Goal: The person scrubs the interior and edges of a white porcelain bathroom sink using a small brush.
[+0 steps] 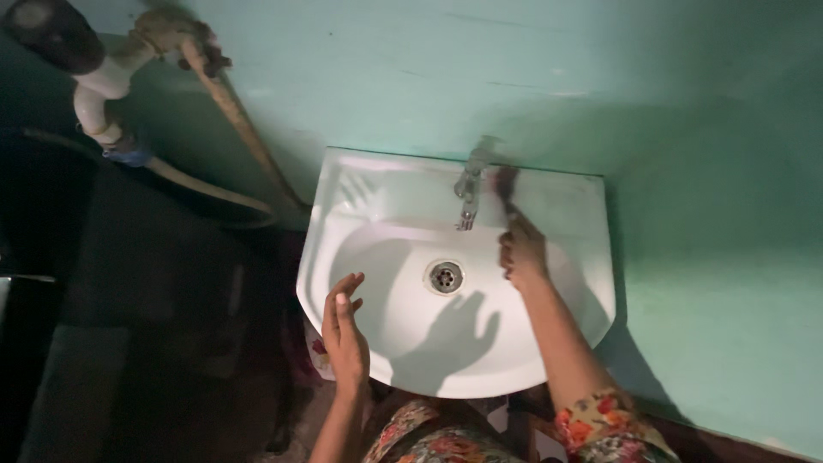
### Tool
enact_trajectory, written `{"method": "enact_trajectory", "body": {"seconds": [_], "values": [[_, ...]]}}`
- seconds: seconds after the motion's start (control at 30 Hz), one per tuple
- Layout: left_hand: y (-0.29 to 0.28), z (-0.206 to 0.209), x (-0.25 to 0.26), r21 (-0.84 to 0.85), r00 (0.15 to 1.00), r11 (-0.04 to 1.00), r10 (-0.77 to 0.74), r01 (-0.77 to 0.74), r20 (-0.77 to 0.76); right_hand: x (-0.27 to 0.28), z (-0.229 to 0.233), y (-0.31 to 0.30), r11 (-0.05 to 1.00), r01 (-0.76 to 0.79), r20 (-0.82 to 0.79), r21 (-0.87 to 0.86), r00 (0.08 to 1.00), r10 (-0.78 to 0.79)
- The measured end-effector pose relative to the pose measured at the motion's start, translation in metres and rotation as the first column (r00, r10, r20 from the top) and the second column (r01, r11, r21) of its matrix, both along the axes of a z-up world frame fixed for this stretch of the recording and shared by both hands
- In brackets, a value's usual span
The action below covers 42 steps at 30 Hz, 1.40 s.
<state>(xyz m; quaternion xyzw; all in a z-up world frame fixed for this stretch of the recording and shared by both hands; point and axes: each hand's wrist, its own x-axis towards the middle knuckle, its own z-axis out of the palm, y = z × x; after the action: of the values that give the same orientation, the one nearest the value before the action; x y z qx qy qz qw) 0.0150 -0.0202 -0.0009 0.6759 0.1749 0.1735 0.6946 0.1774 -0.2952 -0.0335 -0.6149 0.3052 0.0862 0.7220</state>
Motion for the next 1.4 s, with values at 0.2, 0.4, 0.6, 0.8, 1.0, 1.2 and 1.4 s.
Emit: {"method": "enact_trajectory", "body": {"seconds": [0.2,0.4,0.6,0.8,1.0,1.2,1.4], "values": [[-0.006,-0.002,0.001,-0.040,1.000,0.999,0.013,-0.013,-0.001,0.011,-0.049,0.012,0.879,0.024,0.018,0.476,0.999,-0.037],[-0.009,-0.001,0.001,-0.002,1.000,1.000,-0.001,0.001,-0.030,0.023,-0.090,-0.091,0.664,0.069,-0.049,0.745,0.998,-0.048],[-0.013,0.002,0.004,0.003,0.999,1.000,-0.017,0.017,-0.050,0.028,-0.086,-0.065,0.717,0.075,-0.063,0.693,0.997,-0.044],[-0.022,0.006,0.006,0.032,0.997,0.998,-0.061,0.062,-0.042,0.000,-0.030,0.000,0.913,0.081,-0.040,0.401,0.997,-0.072],[-0.022,0.002,0.005,0.032,0.997,0.999,-0.024,0.026,-0.071,-0.015,-0.014,-0.069,0.955,0.244,-0.072,0.168,0.969,-0.235],[-0.022,-0.001,-0.002,0.013,0.998,0.999,-0.030,0.031,-0.059,-0.007,-0.028,-0.095,0.916,0.318,-0.009,0.244,0.945,-0.326],[-0.049,0.000,0.010,-0.006,0.993,0.993,-0.118,0.118,-0.019,-0.009,-0.004,0.024,0.988,0.117,-0.096,0.096,0.990,-0.108]]}}
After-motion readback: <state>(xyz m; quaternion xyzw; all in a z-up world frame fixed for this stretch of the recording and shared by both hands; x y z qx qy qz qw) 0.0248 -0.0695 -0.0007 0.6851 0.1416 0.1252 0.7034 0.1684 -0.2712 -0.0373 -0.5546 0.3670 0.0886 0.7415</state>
